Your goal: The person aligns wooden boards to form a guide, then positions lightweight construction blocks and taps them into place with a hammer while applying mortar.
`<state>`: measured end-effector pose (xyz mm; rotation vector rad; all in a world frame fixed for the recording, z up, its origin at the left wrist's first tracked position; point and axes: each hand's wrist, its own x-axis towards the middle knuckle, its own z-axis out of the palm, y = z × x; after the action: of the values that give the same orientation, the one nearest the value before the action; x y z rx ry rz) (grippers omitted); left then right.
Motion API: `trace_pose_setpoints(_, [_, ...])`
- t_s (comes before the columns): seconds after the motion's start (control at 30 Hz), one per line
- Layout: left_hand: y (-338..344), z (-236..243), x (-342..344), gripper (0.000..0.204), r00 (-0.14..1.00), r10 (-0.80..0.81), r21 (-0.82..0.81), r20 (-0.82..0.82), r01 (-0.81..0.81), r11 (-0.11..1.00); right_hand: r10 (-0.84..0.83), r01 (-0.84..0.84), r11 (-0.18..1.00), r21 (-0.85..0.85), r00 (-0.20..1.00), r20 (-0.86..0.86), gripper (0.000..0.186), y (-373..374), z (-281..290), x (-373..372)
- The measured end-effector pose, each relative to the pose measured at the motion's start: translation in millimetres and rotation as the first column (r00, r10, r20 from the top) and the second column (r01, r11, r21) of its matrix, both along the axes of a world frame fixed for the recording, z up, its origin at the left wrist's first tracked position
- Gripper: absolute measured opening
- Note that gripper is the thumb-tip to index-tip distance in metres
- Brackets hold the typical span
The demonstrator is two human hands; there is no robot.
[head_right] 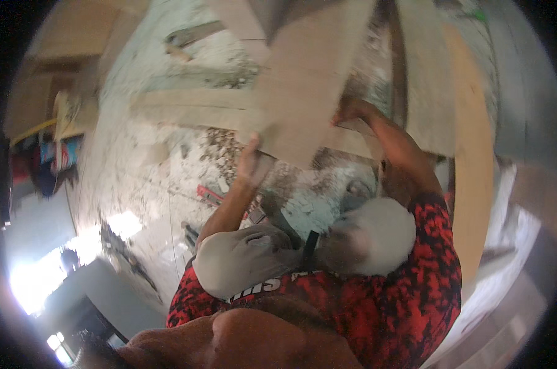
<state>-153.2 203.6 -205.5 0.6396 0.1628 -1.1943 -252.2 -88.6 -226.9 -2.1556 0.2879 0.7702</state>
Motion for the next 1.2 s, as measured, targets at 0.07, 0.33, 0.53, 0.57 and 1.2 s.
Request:
trace_pose_setpoints(0.07, [-8, 8, 6, 0.052, 0.993, 0.071, 0.013, 0.091, -0.073, 0.997, -0.099, 0.104, 0.992, -0.067, 0.992, 0.075, 0.084, -8, -39, -11])
trace_pose_setpoints(0.33, [1, 34, 7, 0.048, 0.966, 0.198, 0.079, 0.166, -0.213, 0.974, -0.006, 0.161, 0.932, -0.326, 0.903, 0.43, 0.065, 103, 15, -47])
trace_pose_setpoints(0.53, [5, 34, 17, 0.05, 0.974, 0.148, 0.023, 0.172, -0.154, 0.988, 0.122, 0.065, 0.905, -0.42, 0.907, 0.403, 0.051, 105, 31, -46])
trace_pose_setpoints(0.57, [7, 37, 16, 0.049, 0.977, 0.143, 0.006, 0.156, -0.146, 0.989, 0.148, 0.046, 0.909, -0.415, 0.893, 0.424, 0.047, 98, 37, -41])
trace_pose_setpoints(1.2, [5, 43, 16, 0.044, 0.981, 0.157, -0.061, 0.113, -0.151, 0.987, 0.026, 0.121, 0.796, -0.593, 0.972, 0.233, 0.059, 57, 117, -153])
